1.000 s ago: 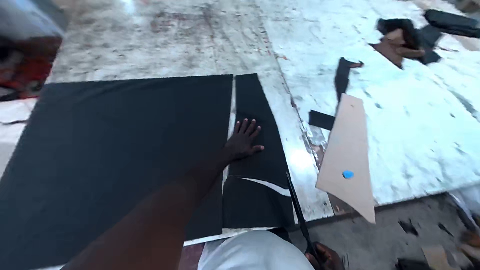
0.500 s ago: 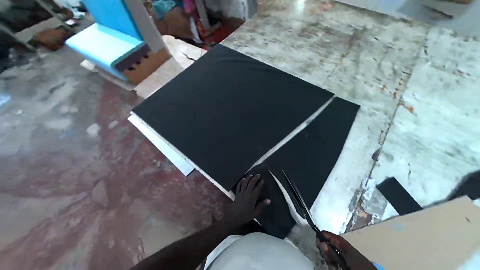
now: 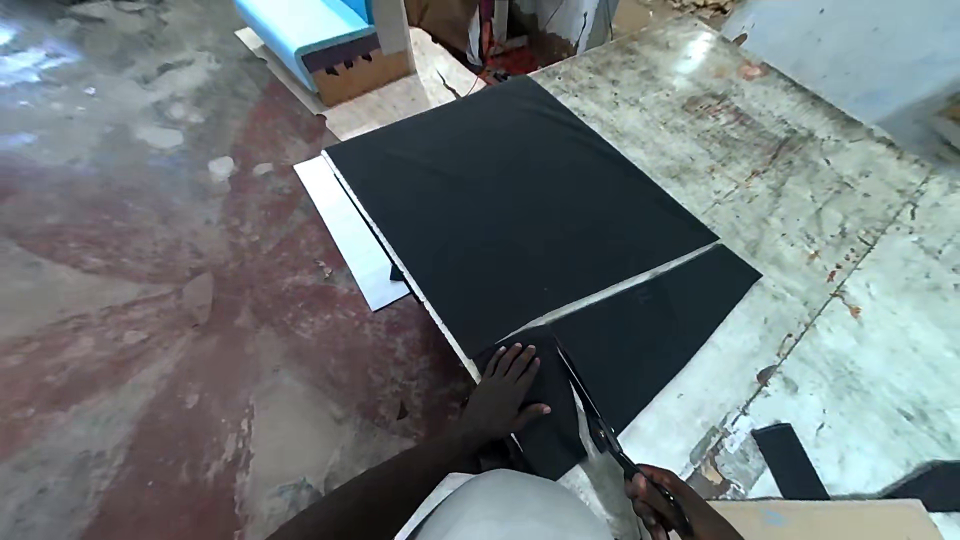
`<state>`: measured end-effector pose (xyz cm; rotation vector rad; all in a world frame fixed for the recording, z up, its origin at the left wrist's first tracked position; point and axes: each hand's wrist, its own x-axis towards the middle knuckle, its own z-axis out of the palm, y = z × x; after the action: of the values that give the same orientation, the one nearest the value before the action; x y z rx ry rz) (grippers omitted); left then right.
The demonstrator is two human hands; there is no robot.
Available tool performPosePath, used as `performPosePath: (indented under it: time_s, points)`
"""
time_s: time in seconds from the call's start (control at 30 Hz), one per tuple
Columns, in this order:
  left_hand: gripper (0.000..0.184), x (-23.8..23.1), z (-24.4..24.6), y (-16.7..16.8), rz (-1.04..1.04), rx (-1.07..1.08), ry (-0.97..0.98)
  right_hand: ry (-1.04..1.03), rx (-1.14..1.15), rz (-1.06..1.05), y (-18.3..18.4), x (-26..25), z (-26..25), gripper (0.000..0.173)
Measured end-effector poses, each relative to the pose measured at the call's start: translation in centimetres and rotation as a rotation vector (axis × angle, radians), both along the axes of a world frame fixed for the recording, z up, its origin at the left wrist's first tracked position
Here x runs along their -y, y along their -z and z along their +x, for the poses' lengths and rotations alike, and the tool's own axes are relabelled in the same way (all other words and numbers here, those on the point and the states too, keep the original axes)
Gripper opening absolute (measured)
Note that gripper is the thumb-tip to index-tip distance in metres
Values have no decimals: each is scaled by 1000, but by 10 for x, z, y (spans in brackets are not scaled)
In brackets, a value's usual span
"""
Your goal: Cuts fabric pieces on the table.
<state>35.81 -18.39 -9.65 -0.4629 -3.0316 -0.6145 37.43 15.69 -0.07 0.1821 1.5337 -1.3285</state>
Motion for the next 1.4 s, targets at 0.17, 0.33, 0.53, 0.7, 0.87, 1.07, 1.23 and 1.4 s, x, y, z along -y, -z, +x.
performPosePath:
  time_s: [0.17,0.33,0.53,0.7,0.87,1.07,1.23,1.4]
  points:
    - [83,-2,2,4,-25,-44,-5,-35,-10,3,7,-13,-3,60]
    - [83,-3,2,2,-55,-39,-7,-59,-53,-8,12,0,-23,60]
    - [82,-3,2,3,-40,-45,-11,-52,-84,-12,14,28,-50,52]
    - [81,-3,3,7,-33,-75,-8,-51,-87,9,15,36,-54,48]
    - [81,-3,3,7,-39,-79,-6,-78,-146,89,19,38,-53,48]
    - [81,-2,2,0,-28,-36,-7,-79,-267,186,25,44,-39,43]
    - [86,-2,5,2,-55,-62,-16,153,-306,62,14,43,2,46]
    - [86,-3,5,-3,-61,-13,-14,357,-337,24,9,30,51,43]
